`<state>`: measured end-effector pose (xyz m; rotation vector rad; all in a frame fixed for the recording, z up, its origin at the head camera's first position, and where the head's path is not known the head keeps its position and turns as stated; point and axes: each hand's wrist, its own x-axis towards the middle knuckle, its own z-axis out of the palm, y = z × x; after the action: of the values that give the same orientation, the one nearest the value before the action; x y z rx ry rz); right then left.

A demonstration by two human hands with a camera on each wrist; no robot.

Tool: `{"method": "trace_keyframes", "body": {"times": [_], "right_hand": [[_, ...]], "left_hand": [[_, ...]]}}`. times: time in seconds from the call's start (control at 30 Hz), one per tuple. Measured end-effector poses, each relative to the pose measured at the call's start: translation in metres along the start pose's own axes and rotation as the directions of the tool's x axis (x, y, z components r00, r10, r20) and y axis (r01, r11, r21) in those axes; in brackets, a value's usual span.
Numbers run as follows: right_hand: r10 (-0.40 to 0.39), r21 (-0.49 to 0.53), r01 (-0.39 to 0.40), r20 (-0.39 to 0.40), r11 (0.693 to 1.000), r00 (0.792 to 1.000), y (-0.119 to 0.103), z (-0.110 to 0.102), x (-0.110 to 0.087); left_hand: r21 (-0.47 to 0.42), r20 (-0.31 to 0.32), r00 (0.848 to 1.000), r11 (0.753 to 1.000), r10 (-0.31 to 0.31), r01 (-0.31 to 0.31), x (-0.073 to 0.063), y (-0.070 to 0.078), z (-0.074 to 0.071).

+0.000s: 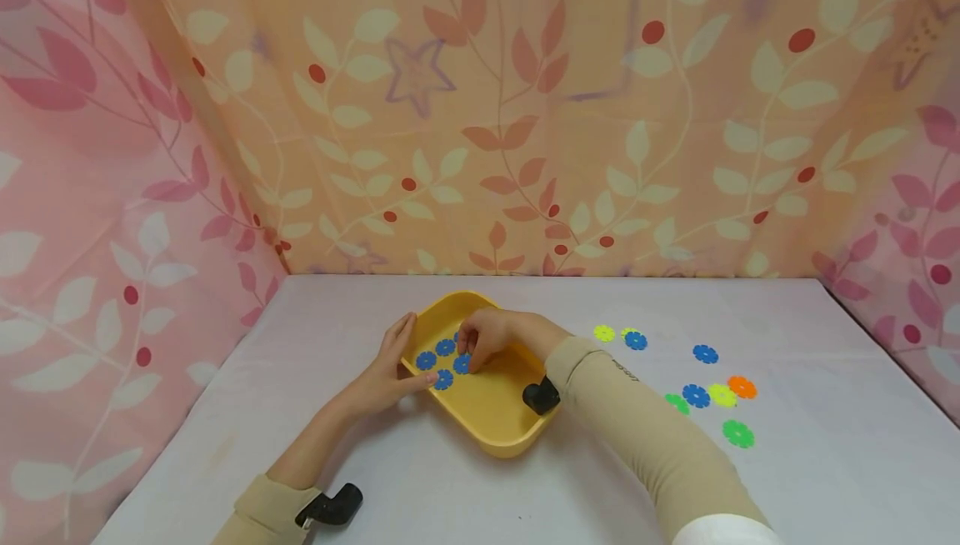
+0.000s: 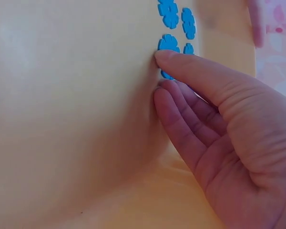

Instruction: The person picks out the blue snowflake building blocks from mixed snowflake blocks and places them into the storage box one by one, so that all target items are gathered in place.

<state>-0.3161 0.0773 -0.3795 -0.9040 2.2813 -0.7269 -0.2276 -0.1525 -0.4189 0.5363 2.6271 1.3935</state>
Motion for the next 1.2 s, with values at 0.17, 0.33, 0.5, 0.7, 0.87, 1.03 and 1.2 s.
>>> {"method": "trace_keyframes", "body": {"times": [0.17,0.33,0.5,0.7,0.87,1.03,1.2], "right_hand": [[-0.012,0.000,0.012,-0.006,1.000,1.000,-0.001,0.000,-0.002],[-0.013,0.012,0.013,-0.004,1.000,1.000,0.000,-0.001,-0.002],[-0.028,-0.011,0.027,-0.025,1.000,0.999,-0.003,-0.003,-0.004],[-0.093,0.007,0.095,-0.111,0.995,0.989,-0.015,-0.019,-0.009],[-0.134,0.176,0.175,-0.219,0.969,0.966,-0.020,-0.034,-0.031],[-0.079,0.330,0.205,-0.358,0.921,0.930,-0.011,-0.043,-0.071],[0.050,0.446,0.215,-0.511,0.869,0.858,0.017,-0.038,-0.115]], "left_hand": [[-0.004,-0.009,1.000,1.000,0.004,-0.004,0.000,0.000,0.000],[0.009,-0.003,1.000,1.000,0.008,-0.008,-0.001,0.001,0.000],[0.019,-0.002,1.000,1.000,0.000,0.000,0.000,0.001,0.001],[0.003,-0.008,1.000,1.000,0.008,-0.008,-0.001,0.000,0.001],[0.007,-0.010,1.000,1.000,0.012,-0.012,-0.001,-0.001,0.001],[0.020,-0.011,1.000,1.000,0.007,-0.007,0.000,-0.001,0.001],[0.020,-0.002,1.000,1.000,0.023,-0.023,-0.001,0.000,0.000]]}}
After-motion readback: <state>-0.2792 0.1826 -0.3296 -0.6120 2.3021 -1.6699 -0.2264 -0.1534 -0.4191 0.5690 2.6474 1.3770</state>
